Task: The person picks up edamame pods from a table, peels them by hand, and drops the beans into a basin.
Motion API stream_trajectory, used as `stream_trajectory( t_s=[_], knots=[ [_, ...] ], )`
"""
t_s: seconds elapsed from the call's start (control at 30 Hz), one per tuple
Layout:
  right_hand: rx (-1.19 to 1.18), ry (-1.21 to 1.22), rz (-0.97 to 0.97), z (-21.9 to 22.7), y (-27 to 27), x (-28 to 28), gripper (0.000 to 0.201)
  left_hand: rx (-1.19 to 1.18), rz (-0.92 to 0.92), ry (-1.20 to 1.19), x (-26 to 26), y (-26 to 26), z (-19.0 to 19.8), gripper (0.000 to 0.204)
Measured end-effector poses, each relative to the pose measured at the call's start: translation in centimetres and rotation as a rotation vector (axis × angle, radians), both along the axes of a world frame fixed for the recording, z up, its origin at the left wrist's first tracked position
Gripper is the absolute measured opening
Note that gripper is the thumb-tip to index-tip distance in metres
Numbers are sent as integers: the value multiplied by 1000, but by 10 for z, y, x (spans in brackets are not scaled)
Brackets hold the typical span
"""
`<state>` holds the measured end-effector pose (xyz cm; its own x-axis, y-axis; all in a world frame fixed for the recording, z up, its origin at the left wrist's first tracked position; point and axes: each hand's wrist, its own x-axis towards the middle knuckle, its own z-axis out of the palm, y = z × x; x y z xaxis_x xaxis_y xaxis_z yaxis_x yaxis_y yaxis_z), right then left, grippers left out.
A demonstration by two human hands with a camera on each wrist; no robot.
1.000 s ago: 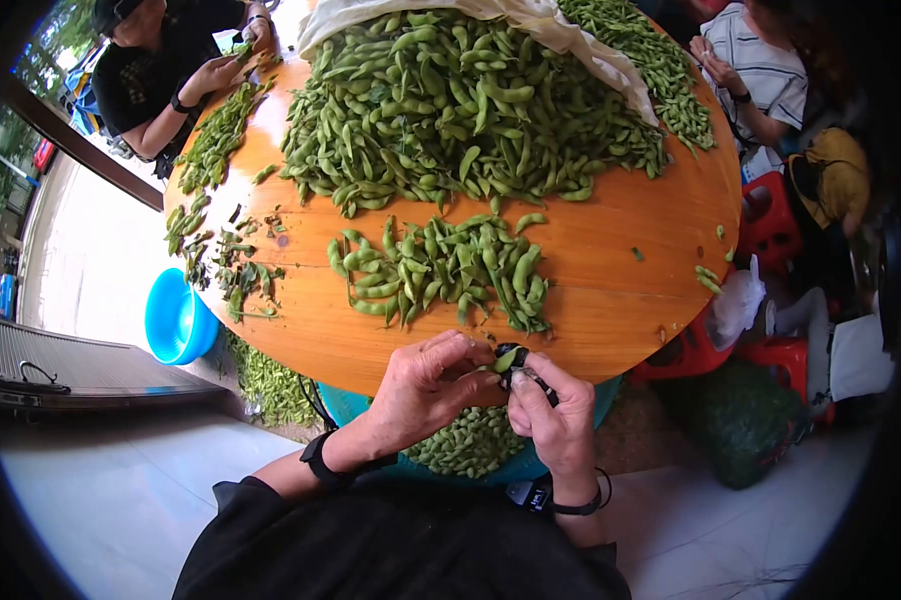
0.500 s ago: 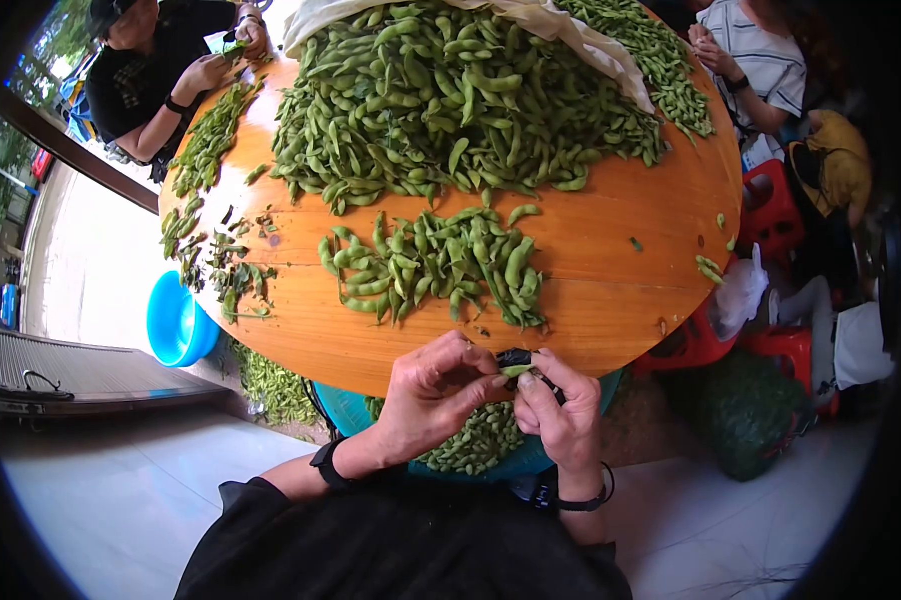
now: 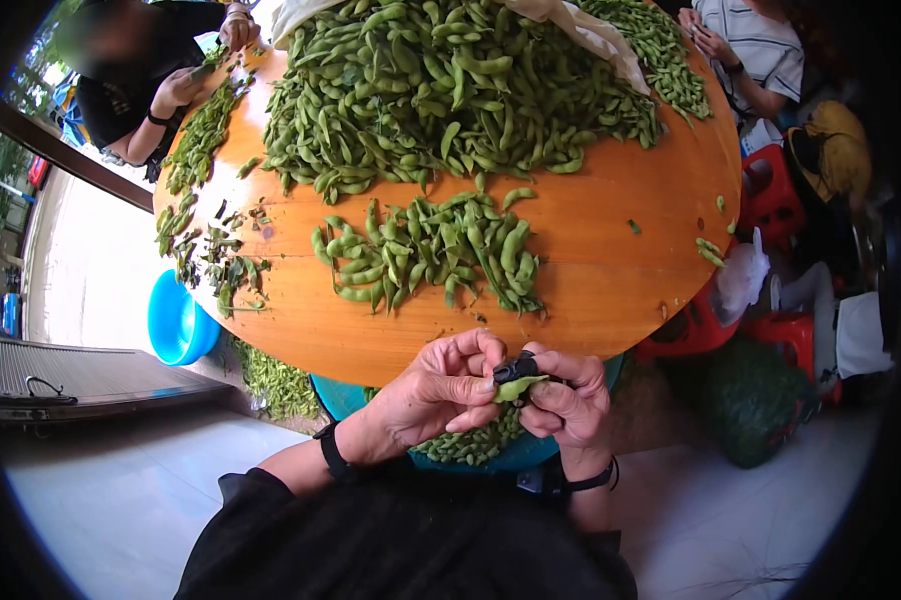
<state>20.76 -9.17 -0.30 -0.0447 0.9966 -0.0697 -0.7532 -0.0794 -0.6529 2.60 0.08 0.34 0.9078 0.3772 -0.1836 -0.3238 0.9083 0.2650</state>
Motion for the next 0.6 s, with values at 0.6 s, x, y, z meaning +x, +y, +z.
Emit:
stream_trajectory(
  t_s=[0.6],
  knots=[
    [2,-1055,-300,21,0,-28,12,1679,476,772,-1,-8,2,20]
  ],
)
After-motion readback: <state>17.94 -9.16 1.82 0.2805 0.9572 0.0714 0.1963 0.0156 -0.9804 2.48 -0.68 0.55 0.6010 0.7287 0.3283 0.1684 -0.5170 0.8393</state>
